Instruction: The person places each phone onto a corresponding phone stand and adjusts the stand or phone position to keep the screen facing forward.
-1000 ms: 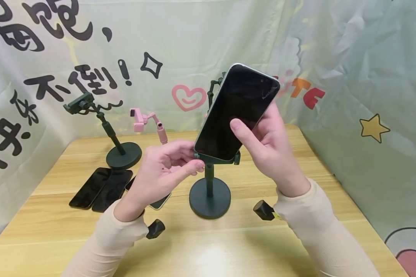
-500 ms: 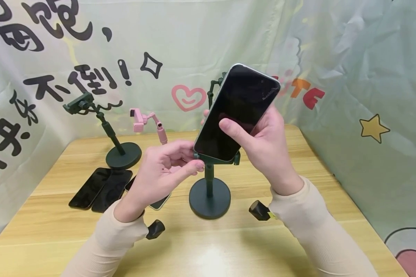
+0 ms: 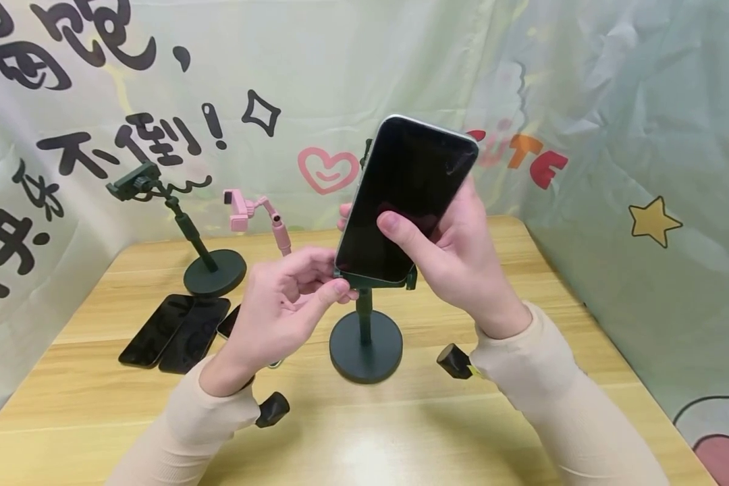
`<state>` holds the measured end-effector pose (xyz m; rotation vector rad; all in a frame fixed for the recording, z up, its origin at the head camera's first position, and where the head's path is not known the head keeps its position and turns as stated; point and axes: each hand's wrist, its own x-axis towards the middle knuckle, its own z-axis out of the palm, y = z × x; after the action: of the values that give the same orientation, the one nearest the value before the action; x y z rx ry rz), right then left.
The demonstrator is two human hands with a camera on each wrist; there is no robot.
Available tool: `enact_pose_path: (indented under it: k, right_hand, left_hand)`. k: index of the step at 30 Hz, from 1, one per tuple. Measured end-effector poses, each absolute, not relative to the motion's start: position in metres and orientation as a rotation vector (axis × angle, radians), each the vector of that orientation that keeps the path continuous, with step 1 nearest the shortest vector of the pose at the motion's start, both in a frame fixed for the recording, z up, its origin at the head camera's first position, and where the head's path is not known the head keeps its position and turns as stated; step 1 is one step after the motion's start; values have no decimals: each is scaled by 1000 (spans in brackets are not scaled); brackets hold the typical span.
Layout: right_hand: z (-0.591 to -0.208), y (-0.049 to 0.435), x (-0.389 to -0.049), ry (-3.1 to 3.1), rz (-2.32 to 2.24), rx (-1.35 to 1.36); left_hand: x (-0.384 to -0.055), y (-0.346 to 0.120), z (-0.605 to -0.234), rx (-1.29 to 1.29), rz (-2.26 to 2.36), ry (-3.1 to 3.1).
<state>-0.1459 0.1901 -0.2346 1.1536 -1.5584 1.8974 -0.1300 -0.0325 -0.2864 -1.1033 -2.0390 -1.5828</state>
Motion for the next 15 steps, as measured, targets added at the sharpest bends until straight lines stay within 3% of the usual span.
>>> enact_pose_path:
  k: [15]
  right_hand:
    - [-232,203,-151,-1765,1700,1189]
  left_hand:
    - [-130,-29,-289,-1101,-1630,-1987]
